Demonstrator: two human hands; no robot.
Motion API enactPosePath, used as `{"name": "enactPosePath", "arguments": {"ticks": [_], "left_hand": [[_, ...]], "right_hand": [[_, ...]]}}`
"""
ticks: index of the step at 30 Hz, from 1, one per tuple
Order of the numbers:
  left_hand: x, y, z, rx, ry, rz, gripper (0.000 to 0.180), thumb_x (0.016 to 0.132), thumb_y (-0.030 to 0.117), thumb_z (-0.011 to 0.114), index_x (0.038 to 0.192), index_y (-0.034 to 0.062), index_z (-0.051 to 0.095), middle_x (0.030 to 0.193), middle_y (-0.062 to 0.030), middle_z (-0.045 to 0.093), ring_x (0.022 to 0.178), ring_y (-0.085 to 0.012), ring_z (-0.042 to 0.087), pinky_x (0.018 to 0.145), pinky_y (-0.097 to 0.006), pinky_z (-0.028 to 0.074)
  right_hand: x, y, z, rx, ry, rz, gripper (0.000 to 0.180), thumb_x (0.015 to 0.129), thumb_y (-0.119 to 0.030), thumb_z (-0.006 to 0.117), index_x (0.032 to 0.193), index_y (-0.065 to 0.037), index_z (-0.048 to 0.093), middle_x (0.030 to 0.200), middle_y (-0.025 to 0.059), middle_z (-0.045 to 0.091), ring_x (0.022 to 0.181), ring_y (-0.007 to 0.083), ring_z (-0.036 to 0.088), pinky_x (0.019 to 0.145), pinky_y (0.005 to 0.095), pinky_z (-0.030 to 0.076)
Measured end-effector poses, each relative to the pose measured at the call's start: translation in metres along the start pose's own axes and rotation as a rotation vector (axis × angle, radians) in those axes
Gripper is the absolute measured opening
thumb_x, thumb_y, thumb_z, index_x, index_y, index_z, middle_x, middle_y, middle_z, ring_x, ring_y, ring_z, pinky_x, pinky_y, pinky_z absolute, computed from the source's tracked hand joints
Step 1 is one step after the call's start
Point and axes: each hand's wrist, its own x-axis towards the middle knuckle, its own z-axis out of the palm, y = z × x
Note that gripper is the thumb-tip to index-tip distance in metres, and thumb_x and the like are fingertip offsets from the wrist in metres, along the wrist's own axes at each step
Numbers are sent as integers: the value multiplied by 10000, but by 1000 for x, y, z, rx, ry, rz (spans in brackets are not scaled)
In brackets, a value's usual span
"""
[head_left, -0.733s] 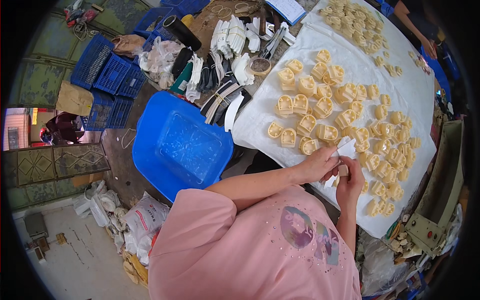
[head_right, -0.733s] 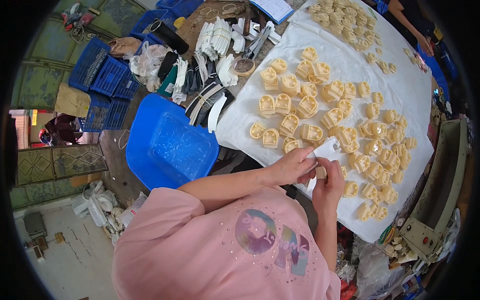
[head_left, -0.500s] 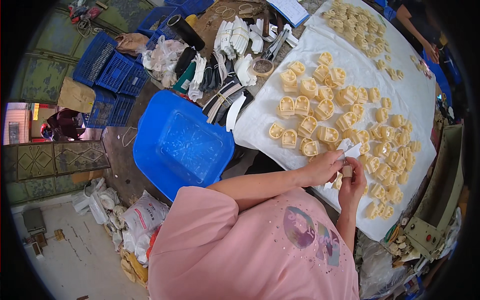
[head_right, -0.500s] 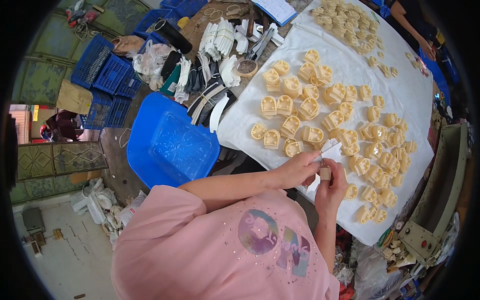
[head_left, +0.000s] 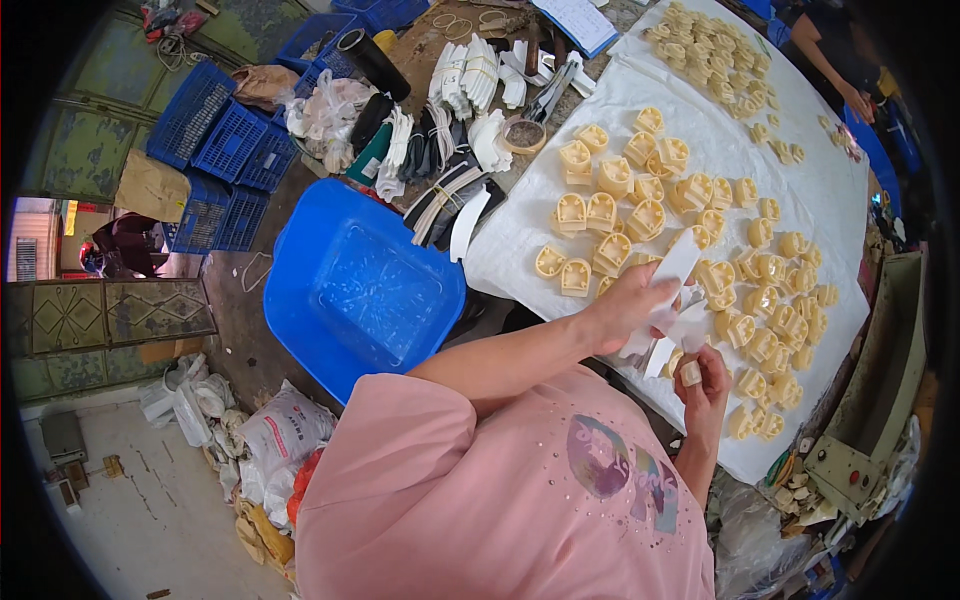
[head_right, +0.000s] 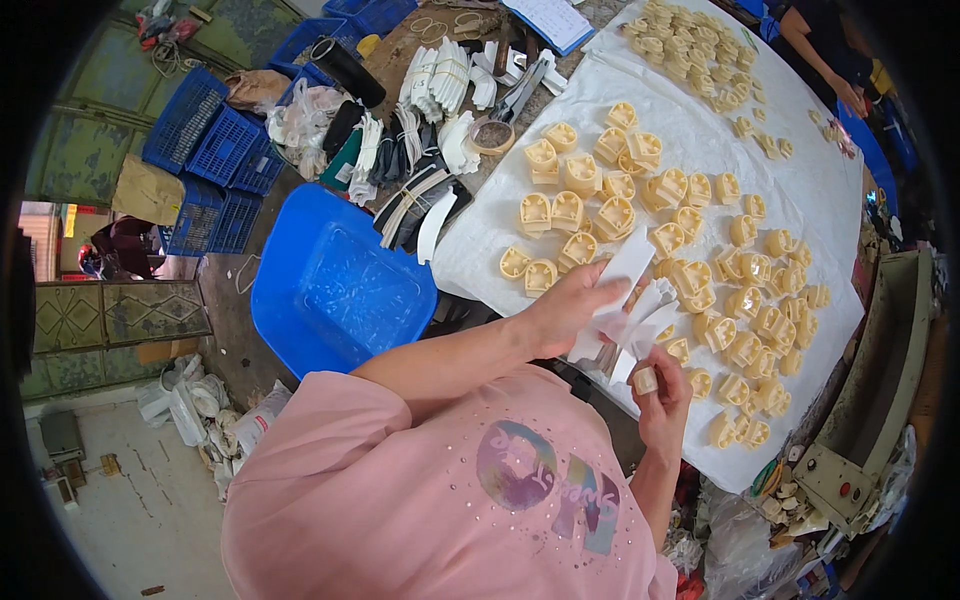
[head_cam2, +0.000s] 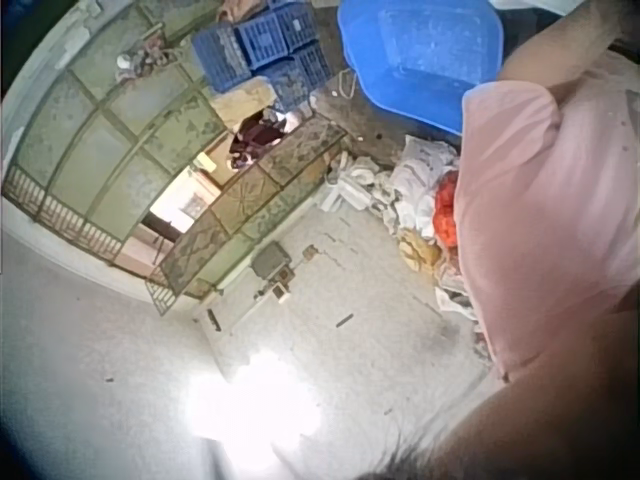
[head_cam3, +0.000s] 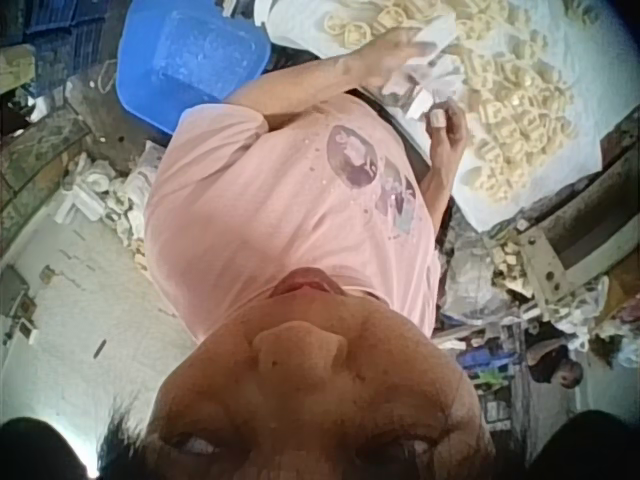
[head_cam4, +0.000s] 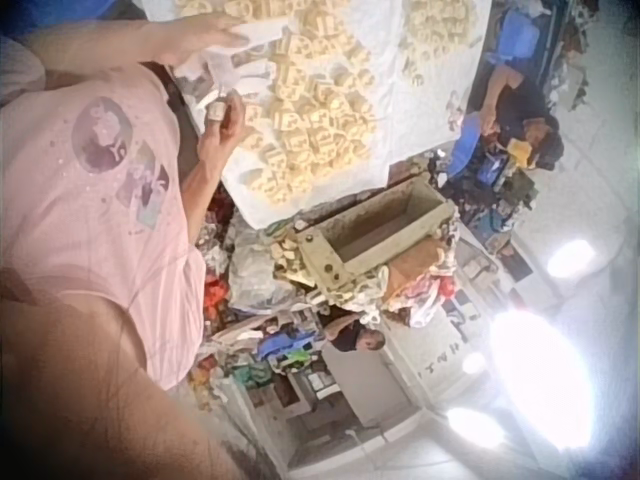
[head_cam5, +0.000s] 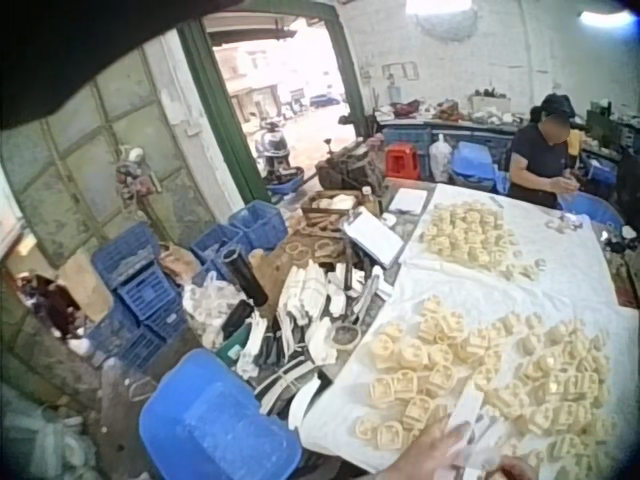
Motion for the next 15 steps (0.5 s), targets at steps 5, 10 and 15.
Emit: {"name": "enactPosePath", "arguments": {"ticks": [5,10,15], "left_hand": [[-4,4,8,277,-48,145,283,835,48,489,1116,19,485,942,-77,568,819,-165,577,638,-295,481],[-3,-20,29,891,-105,497,291,812,31,480,1099,-11,472,946,-171,574,835,-285,587,706,-346,461],[2,-19,28,754,-62,366,247,903,137,423,1066,-48,438,815,-177,586,707,-254,598,636,-345,460]], "right_hand": [[-4,2,-24,-234,288,92,302,844,-187,569,1095,-22,535,791,9,526,584,48,431,481,167,331],[4,-20,9,-184,196,-41,340,829,-152,603,1114,-1,495,799,-6,547,588,49,460,510,172,350],[-22,-22,0,-263,281,87,167,819,-120,599,927,1,558,729,-10,536,620,45,478,528,174,352]]}}
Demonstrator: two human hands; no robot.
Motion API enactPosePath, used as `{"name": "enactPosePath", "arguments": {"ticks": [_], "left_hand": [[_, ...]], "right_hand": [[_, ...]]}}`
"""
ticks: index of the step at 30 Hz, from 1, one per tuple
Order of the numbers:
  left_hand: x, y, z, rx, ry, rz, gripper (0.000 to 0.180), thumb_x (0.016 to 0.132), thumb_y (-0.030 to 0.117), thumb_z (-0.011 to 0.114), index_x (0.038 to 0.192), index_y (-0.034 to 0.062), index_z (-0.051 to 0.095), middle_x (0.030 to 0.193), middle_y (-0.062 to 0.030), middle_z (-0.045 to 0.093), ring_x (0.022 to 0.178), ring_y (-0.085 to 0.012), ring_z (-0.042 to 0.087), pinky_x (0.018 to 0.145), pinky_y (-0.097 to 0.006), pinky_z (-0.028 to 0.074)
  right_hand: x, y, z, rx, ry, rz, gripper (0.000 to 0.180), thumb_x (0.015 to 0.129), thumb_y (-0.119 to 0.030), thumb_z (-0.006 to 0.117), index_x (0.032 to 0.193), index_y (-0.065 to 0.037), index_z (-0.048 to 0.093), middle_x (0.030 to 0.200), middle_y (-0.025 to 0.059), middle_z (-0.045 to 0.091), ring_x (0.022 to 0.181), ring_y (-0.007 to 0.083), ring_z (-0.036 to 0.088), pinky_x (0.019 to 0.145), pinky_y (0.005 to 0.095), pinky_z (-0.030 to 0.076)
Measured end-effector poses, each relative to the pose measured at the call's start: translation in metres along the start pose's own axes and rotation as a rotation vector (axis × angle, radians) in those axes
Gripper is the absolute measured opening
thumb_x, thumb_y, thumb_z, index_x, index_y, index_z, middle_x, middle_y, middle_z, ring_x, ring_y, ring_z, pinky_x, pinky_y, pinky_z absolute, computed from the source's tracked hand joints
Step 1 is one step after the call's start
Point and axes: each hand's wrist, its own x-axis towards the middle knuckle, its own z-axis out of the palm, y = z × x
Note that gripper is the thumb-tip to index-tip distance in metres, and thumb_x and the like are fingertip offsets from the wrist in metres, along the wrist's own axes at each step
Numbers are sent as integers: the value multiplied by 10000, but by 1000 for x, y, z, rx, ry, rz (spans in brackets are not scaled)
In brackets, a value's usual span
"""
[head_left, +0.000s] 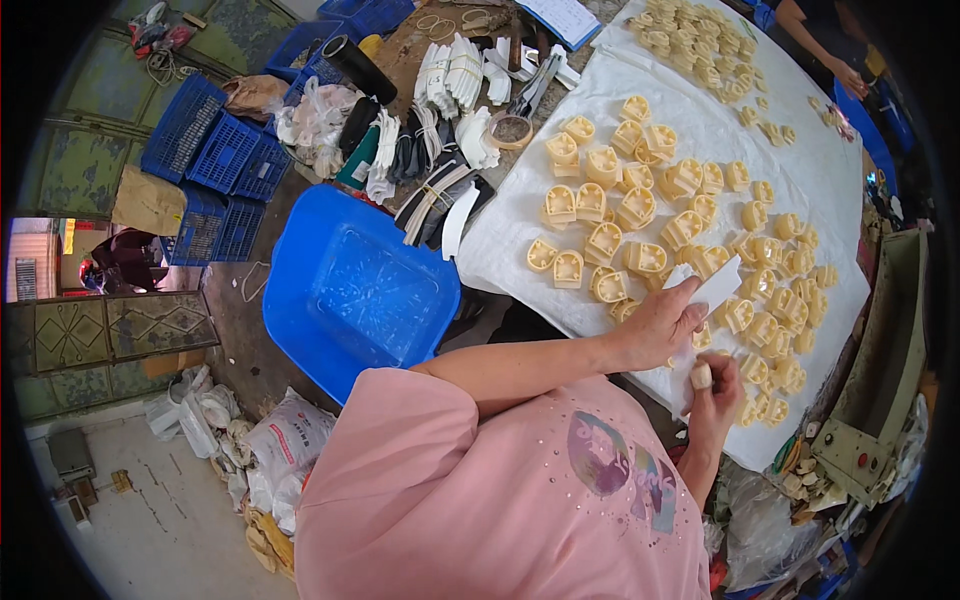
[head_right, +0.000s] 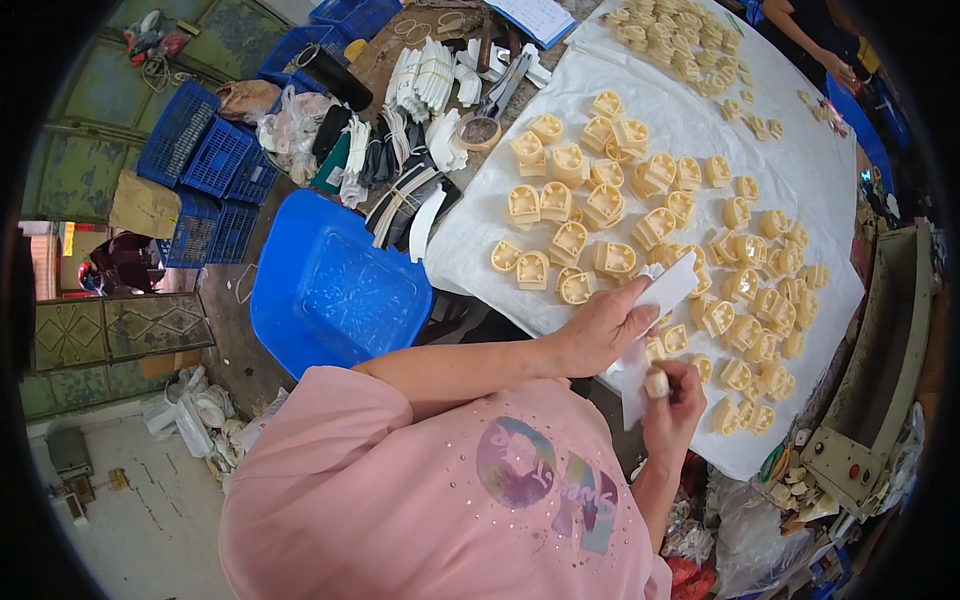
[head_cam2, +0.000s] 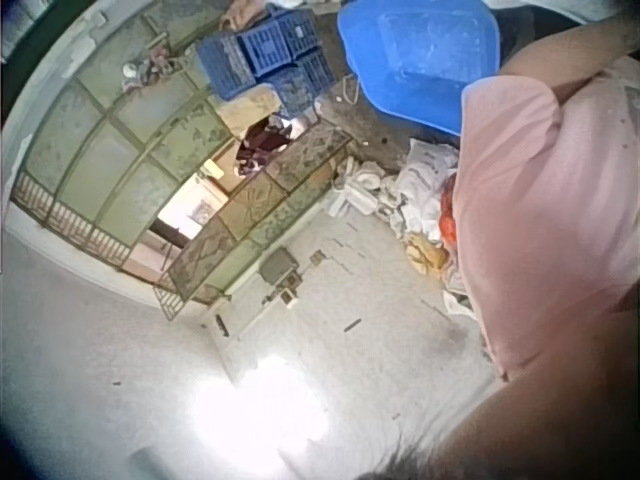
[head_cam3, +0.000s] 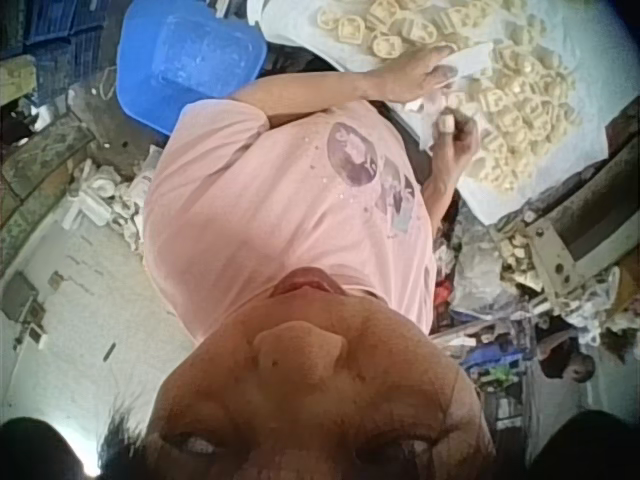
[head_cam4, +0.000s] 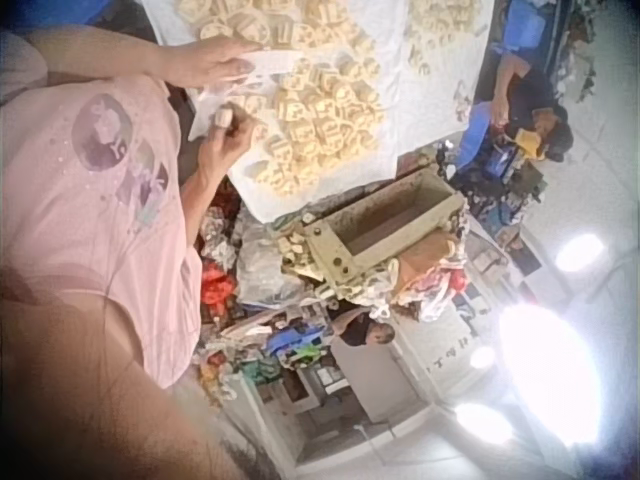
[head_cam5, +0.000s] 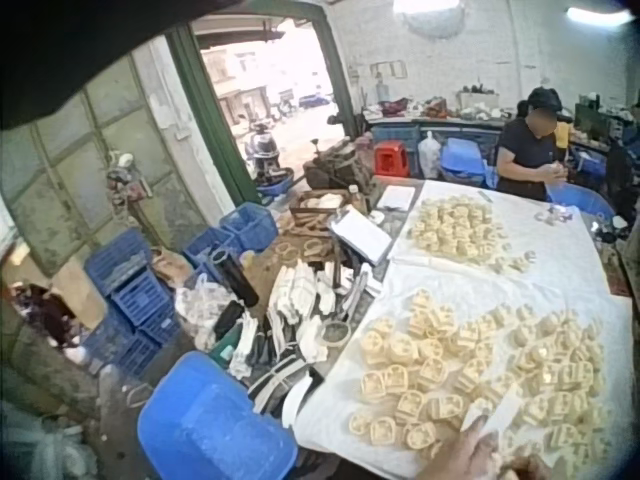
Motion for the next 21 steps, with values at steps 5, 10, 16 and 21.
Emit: {"name": "enactPosePath", "arguments": {"ticks": [5,10,16,21], "left_hand": [[4,16,-8,-287,10,-182,285,946,201,381,1113,-30,390,691,-77,525,589,-123,552,549,-278,443],[13,13,-15,-245,-30,-46,253,941,149,362,1131,-17,370,735,-65,493,570,-101,522,542,-274,436],[20,2,8,276,32,475,255,778,11,525,1032,-2,497,780,-120,524,677,-264,541,620,-359,445],[13,4,9,377,-89,521,297,660,-83,571,900,68,659,864,-106,603,805,-267,563,703,-330,458]], "right_hand": [[-38,77,-58,-21,107,122,161,815,-158,600,838,-5,555,742,13,552,663,113,517,599,245,394],[-99,252,-112,-288,138,381,280,804,-251,636,811,9,533,732,45,540,679,173,506,643,310,413],[-208,376,-173,-533,807,197,319,806,-280,632,797,19,522,706,60,530,665,196,495,643,345,420],[-136,240,-136,-449,687,319,439,800,-175,606,1173,24,486,1001,114,587,933,202,549,829,290,417]]}}
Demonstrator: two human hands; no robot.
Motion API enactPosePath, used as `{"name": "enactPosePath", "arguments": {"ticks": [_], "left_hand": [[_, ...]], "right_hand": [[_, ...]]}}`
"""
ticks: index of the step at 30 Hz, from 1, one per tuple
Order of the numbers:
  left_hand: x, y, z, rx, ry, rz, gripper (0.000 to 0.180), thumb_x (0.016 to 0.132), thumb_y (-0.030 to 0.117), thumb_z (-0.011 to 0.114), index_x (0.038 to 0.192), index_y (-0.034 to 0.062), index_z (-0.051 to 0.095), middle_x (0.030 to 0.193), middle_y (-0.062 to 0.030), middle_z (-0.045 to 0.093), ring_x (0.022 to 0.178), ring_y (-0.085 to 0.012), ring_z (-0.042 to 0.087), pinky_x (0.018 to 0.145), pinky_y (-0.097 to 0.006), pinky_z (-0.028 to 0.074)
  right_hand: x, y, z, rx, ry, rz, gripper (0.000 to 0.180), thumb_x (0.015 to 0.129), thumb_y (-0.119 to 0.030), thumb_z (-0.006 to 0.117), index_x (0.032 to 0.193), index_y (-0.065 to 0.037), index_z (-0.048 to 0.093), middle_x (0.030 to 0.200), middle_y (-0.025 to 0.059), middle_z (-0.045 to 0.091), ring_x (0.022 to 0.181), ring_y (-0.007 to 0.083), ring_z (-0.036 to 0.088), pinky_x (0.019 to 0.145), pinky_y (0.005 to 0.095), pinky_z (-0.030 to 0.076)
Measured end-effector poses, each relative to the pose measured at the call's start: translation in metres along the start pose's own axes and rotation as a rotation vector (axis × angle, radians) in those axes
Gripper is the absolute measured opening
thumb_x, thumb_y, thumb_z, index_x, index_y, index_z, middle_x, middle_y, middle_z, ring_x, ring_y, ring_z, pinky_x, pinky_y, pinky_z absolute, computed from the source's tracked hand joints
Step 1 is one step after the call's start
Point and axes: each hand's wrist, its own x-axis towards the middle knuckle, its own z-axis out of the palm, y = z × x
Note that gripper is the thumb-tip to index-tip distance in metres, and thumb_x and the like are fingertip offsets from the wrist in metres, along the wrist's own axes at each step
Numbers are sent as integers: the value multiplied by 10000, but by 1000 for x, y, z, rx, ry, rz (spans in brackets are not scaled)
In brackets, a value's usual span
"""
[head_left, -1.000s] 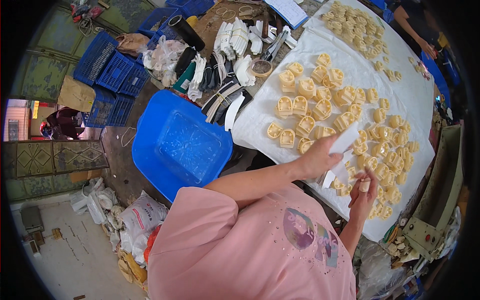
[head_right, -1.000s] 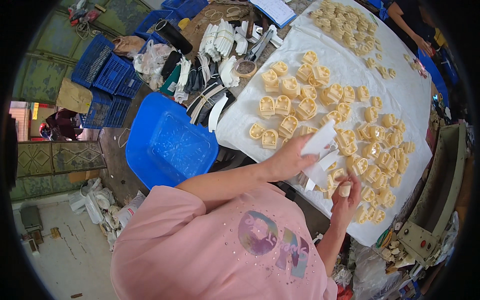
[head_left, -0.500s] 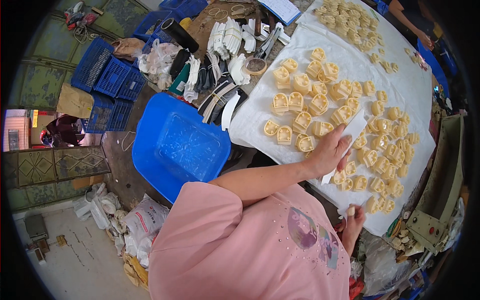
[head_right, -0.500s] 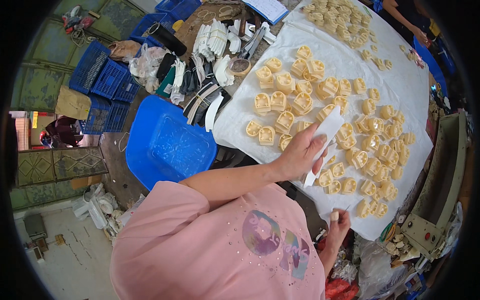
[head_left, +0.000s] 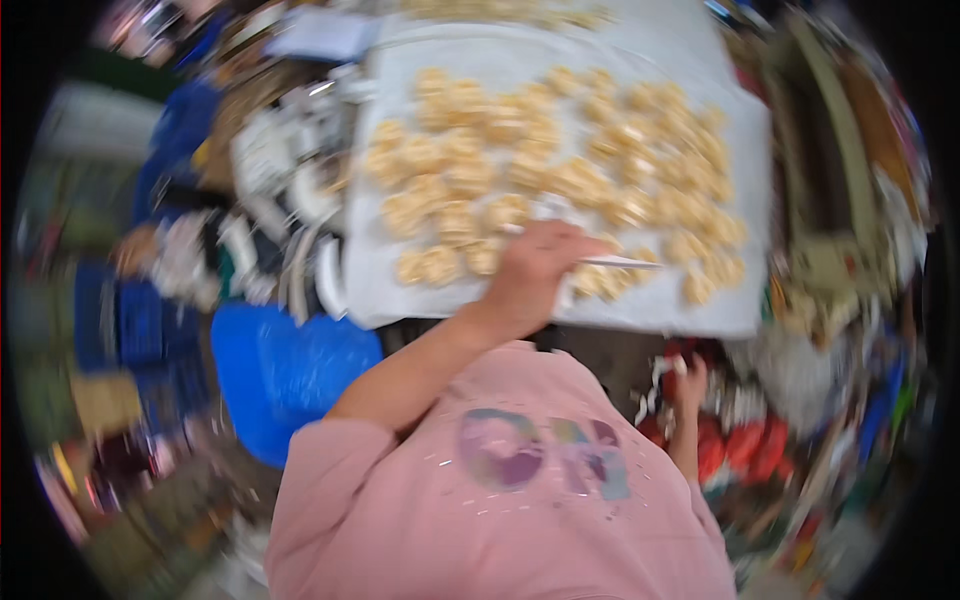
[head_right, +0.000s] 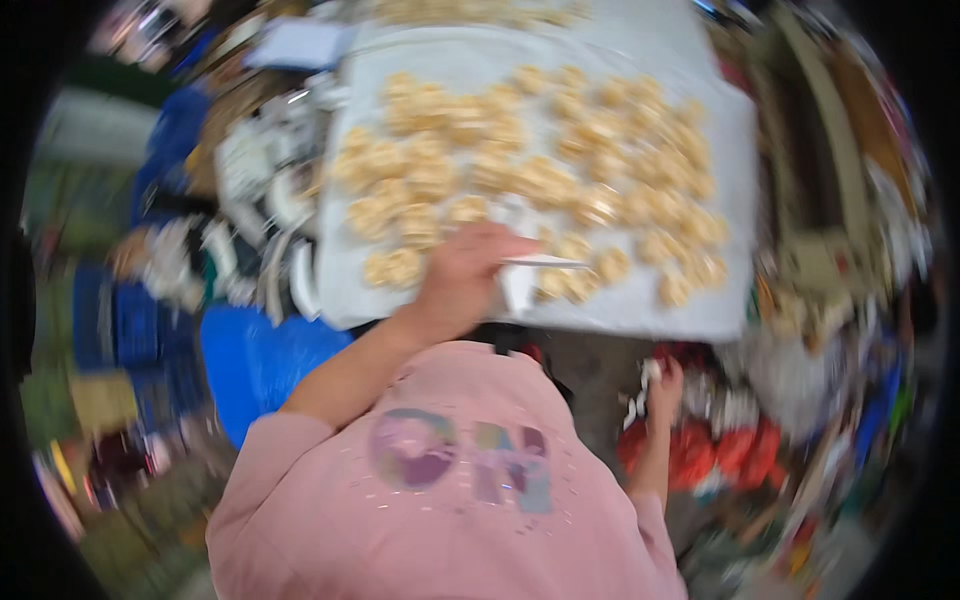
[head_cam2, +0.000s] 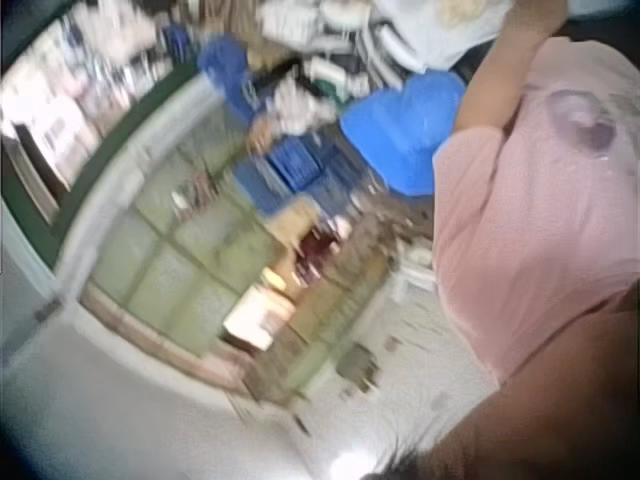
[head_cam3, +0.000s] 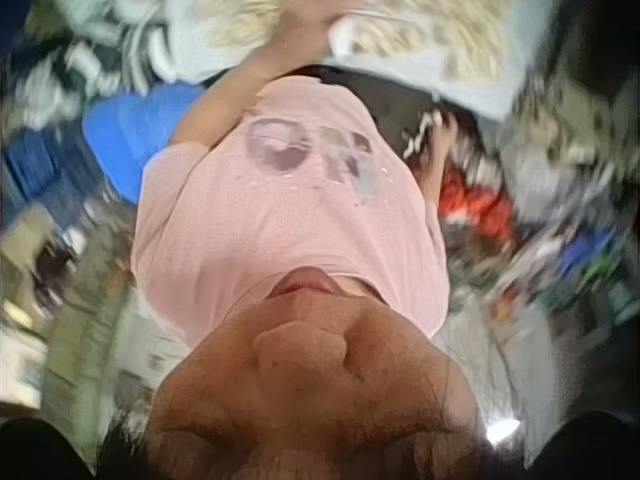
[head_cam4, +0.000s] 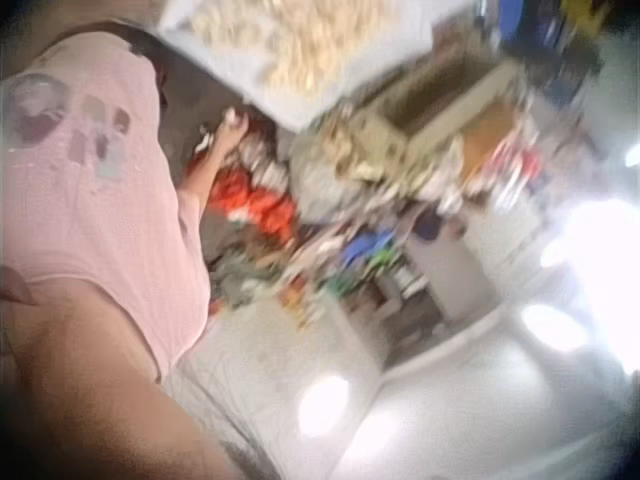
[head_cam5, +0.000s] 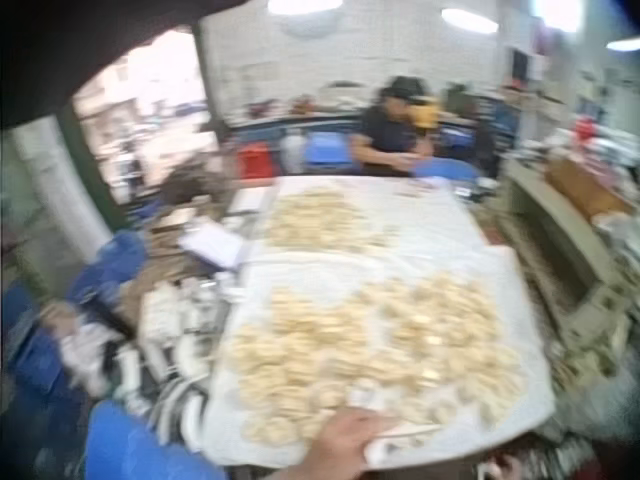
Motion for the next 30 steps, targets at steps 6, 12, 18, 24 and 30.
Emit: {"name": "enactPosePath", "arguments": {"ticks": [6,12,18,24,30], "left_hand": [[3,1,3,241,-169,303,300,613,-81,597,867,67,655,853,-62,595,853,-249,561,742,-345,405],[4,8,27,214,-304,469,275,602,-40,612,855,63,645,844,-55,594,851,-252,564,729,-337,410],[6,0,40,349,41,414,323,673,-20,602,989,47,603,1114,-130,496,1036,-258,492,871,-365,395],[-10,2,25,-685,-44,-462,591,826,137,513,1349,68,246,1271,-155,402,1134,-254,440,952,-367,356],[2,5,18,-944,-80,-742,426,956,228,307,1307,-13,303,1059,-186,566,914,-175,536,806,-301,440]], "right_hand": [[11,-48,-2,89,178,155,228,758,-109,615,974,-57,560,657,32,530,607,147,513,600,291,434],[-21,-193,-9,504,-210,-8,346,810,-171,625,1115,-35,534,876,78,634,768,105,563,686,254,462],[-36,-268,20,881,-625,53,293,815,-47,580,1093,-12,495,882,44,570,780,72,526,687,216,431],[-40,-281,39,928,-585,-73,270,820,-5,548,1069,-12,446,871,42,543,765,82,525,685,223,428],[-45,-293,41,825,-676,-95,275,817,3,529,1073,-31,436,871,77,557,755,121,554,677,251,443]]}}
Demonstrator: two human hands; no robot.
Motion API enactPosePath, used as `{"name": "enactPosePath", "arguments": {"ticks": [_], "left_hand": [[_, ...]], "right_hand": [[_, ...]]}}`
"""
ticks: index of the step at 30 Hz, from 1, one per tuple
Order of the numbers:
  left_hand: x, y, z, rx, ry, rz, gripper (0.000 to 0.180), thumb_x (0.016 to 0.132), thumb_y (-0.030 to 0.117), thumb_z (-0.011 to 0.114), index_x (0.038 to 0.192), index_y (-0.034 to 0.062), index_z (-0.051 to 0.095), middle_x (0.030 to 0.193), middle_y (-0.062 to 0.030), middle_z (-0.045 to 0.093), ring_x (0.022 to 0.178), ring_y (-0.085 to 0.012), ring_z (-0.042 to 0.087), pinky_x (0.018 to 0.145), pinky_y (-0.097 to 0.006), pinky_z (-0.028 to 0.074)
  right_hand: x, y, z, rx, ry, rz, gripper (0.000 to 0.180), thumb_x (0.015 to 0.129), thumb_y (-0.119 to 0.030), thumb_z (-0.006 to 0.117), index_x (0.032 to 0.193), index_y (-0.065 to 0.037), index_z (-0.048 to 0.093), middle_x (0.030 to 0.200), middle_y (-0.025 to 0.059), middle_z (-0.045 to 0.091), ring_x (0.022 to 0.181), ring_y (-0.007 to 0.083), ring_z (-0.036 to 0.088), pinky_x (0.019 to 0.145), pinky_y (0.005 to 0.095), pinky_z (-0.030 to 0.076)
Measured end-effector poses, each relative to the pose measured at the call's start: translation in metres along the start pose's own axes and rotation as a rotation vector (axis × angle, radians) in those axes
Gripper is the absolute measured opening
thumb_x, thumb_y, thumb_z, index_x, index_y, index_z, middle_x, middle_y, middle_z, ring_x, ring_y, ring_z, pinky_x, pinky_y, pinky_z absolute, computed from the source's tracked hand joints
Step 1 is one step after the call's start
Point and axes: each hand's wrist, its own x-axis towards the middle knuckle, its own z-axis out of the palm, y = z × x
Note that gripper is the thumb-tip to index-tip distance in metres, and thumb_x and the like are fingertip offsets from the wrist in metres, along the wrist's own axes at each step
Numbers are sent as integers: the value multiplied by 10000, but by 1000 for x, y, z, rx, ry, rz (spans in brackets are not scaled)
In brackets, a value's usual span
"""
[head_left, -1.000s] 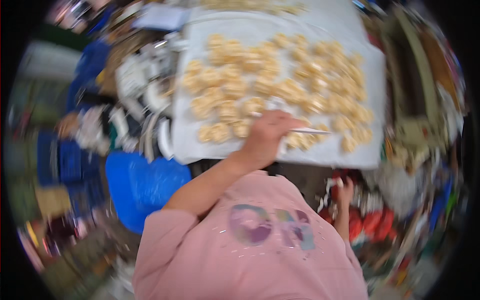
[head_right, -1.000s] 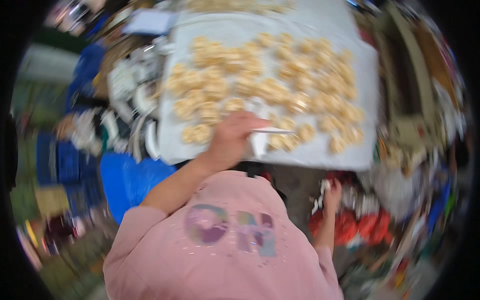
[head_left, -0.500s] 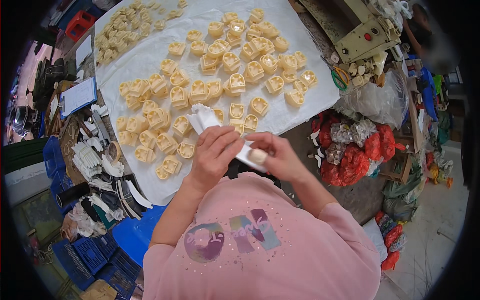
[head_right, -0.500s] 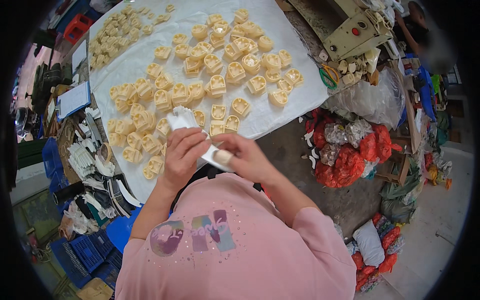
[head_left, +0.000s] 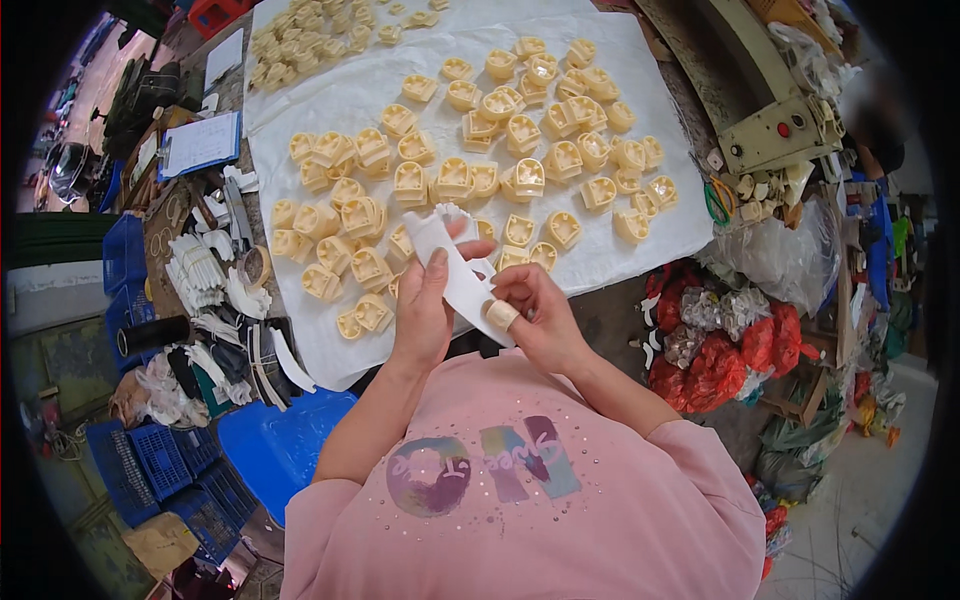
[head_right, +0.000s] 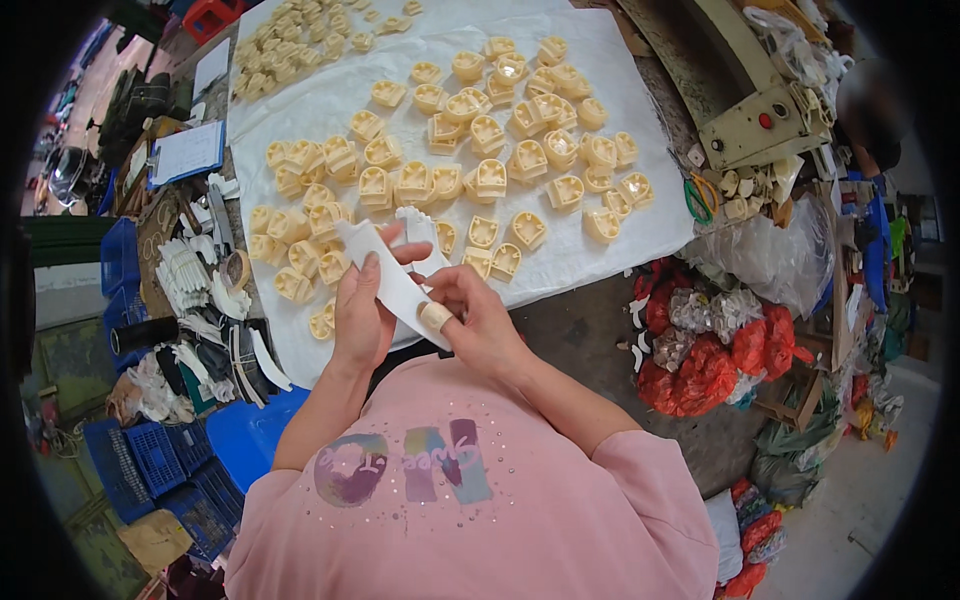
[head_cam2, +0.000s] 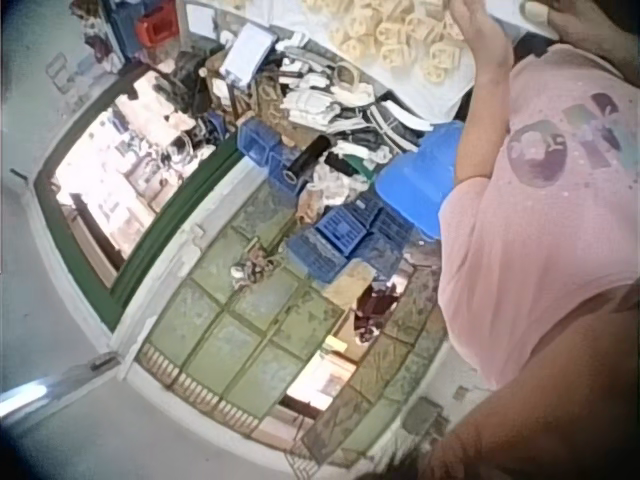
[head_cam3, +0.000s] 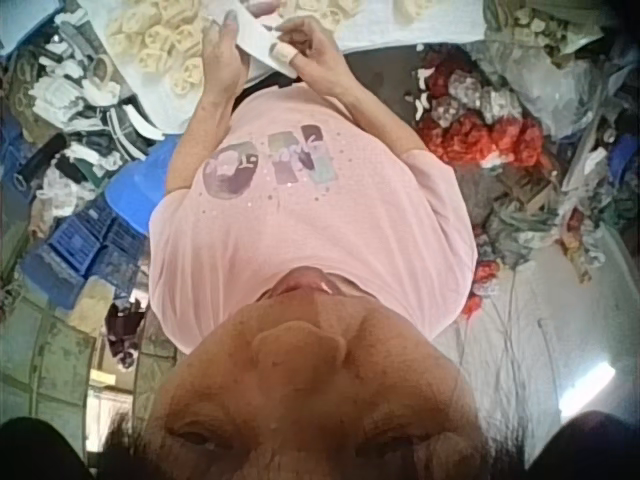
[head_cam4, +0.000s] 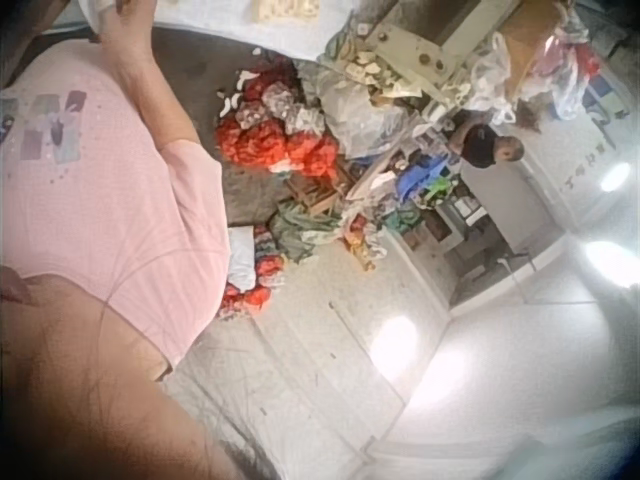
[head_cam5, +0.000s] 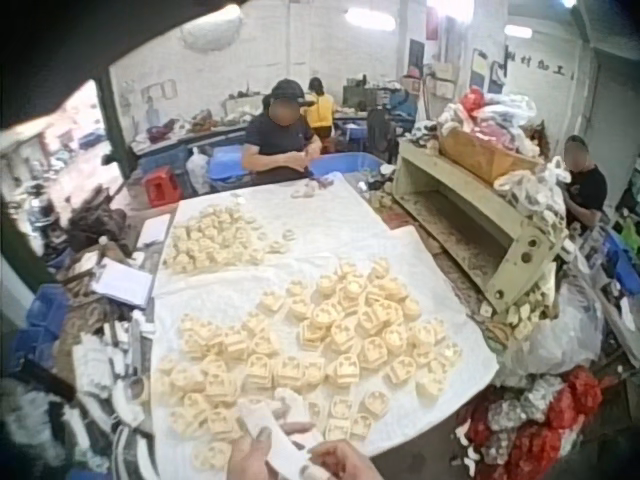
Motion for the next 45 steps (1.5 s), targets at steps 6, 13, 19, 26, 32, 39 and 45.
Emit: {"name": "enactPosePath", "arguments": {"ticks": [6,13,19,26,32,39,45], "left_hand": [[1,0,-8,299,87,74,403,951,254,330,1237,-26,374,800,-111,612,647,-114,548,615,-241,463],[-2,-2,2,329,-12,7,383,936,267,359,1204,-4,397,755,-89,594,571,-105,531,511,-218,437],[-4,-3,7,428,-113,11,282,937,238,350,1057,7,458,700,-58,554,527,-112,533,487,-228,444],[-10,-9,12,206,-72,-102,266,937,225,349,1087,22,435,697,-57,541,524,-111,536,458,-235,451],[-11,-8,16,-109,-93,-234,291,946,256,330,1067,12,435,695,-69,532,503,-112,518,425,-252,470],[-3,-7,15,-5,-15,-197,381,958,278,303,1112,-27,472,688,-78,544,500,-106,507,433,-242,464],[-4,-11,10,139,57,-177,381,953,285,312,1142,4,486,690,-68,546,491,-90,500,431,-220,451]], "right_hand": [[13,-6,-16,-713,32,-242,518,786,15,523,1276,-77,382,1056,159,496,838,289,546,743,356,445],[24,-22,-19,-921,2,-529,476,692,40,570,1147,-96,534,975,109,500,765,233,550,626,321,477],[22,-24,-12,-1009,57,-558,306,655,10,614,949,-75,606,819,47,523,695,204,568,539,311,483],[21,-13,-15,-645,67,-531,418,637,127,494,990,-78,582,822,77,521,749,243,562,597,339,463],[17,1,-26,-459,88,-502,424,651,151,448,998,-57,575,821,103,550,769,267,554,643,336,442],[6,-1,-36,-383,-52,-518,327,711,97,501,990,-55,578,810,109,555,765,273,553,656,325,435],[-10,17,-82,-930,-133,-291,217,781,-16,542,991,-56,579,796,72,573,719,183,549,658,284,426]]}}
